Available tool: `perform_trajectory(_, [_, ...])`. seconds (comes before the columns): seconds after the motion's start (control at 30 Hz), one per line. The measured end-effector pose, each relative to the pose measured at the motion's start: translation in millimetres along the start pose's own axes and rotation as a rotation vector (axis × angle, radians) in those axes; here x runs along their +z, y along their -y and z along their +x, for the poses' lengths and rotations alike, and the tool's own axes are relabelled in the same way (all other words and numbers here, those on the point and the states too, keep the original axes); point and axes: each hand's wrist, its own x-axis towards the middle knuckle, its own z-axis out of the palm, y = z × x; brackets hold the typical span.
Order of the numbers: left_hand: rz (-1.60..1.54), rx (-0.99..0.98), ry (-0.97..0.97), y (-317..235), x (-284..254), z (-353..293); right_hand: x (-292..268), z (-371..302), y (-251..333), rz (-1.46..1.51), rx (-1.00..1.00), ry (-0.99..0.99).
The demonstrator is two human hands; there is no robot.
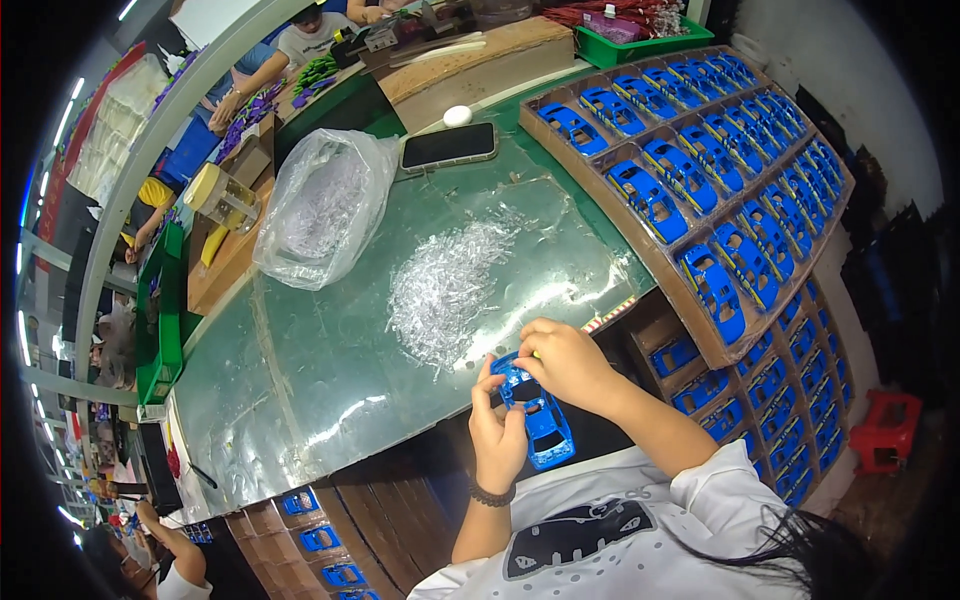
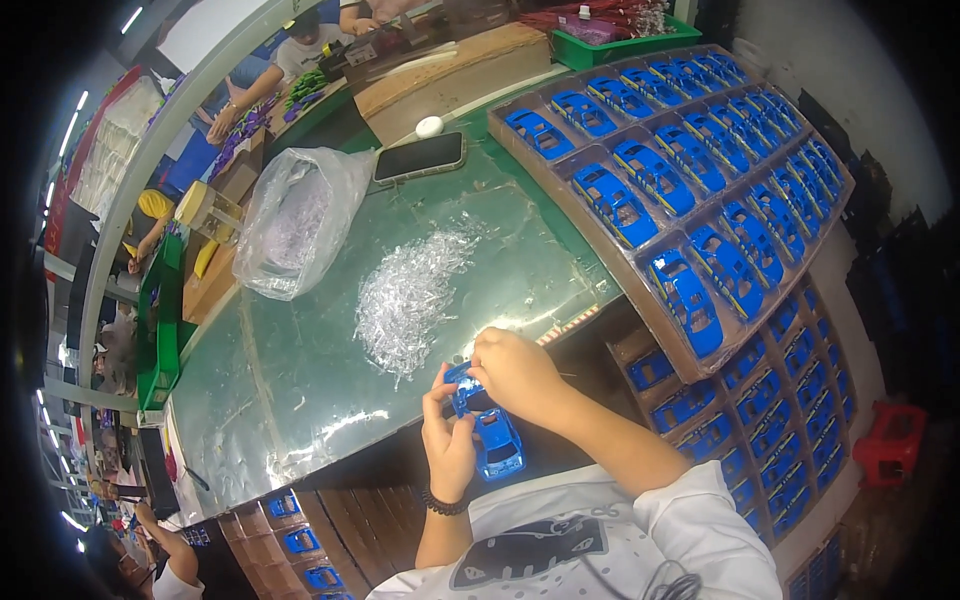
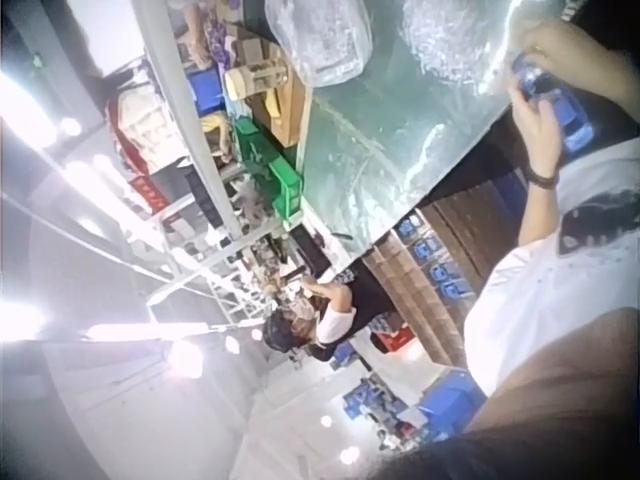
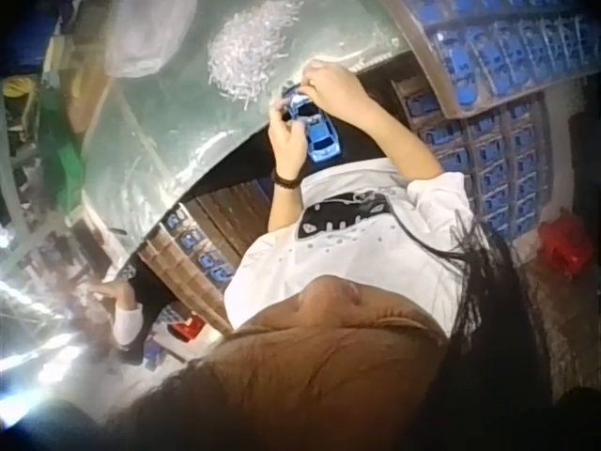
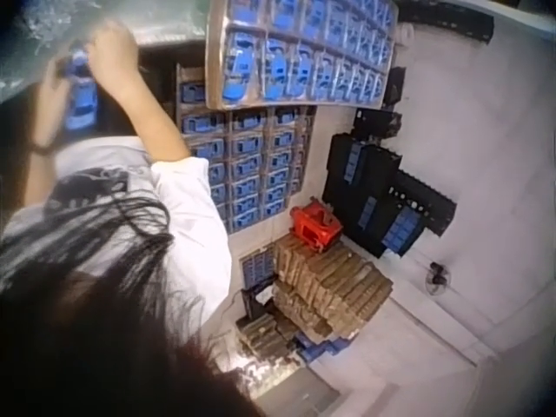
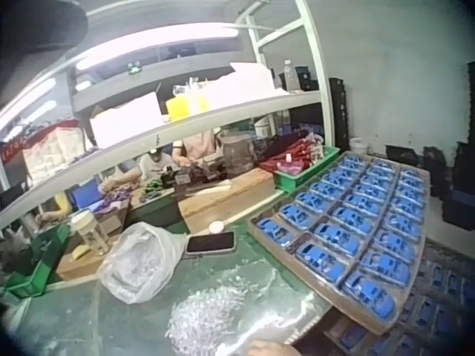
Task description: The person assembles toy car bodies by inserting plastic windows into the car shells using a small tool and placing the assembled car shells into a tray.
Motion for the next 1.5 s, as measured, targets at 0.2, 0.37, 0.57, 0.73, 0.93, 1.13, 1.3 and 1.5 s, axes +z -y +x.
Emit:
perform_trajectory(0.2, [0.28, 0.126, 0.1, 8, -5, 5, 5, -1, 9, -0.056, 0.111, -0.012])
perform_trajectory(0.37, [0.374, 0.258, -0.035, 6, -1, 6, 11, -2, 4, 0.023, 0.146, -0.04])
perform_trajectory(0.57, [0.343, 0.2, 0.026, -1, -4, 9, 0, 13, 6, 0.045, -0.107, -0.088])
perform_trajectory(0.73, [0.265, 0.165, 0.057, 1, -5, 11, 1, 30, -4, 0.027, -0.456, 0.199])
perform_trajectory(0.93, [0.228, 0.154, 0.035, 7, -8, 12, -11, 21, 0, -0.092, -0.305, 0.068])
perform_trajectory(1.13, [0.215, 0.104, 0.071, 1, -9, 12, 2, 8, -2, -0.007, -0.047, -0.024])
perform_trajectory(1.3, [0.324, 0.145, 0.026, -5, -6, 11, 12, 4, 10, -0.2, -0.05, -0.034])
perform_trajectory(1.5, [0.4, 0.158, -0.003, -4, -9, 14, 22, 7, 15, -0.257, 0.003, -0.042])
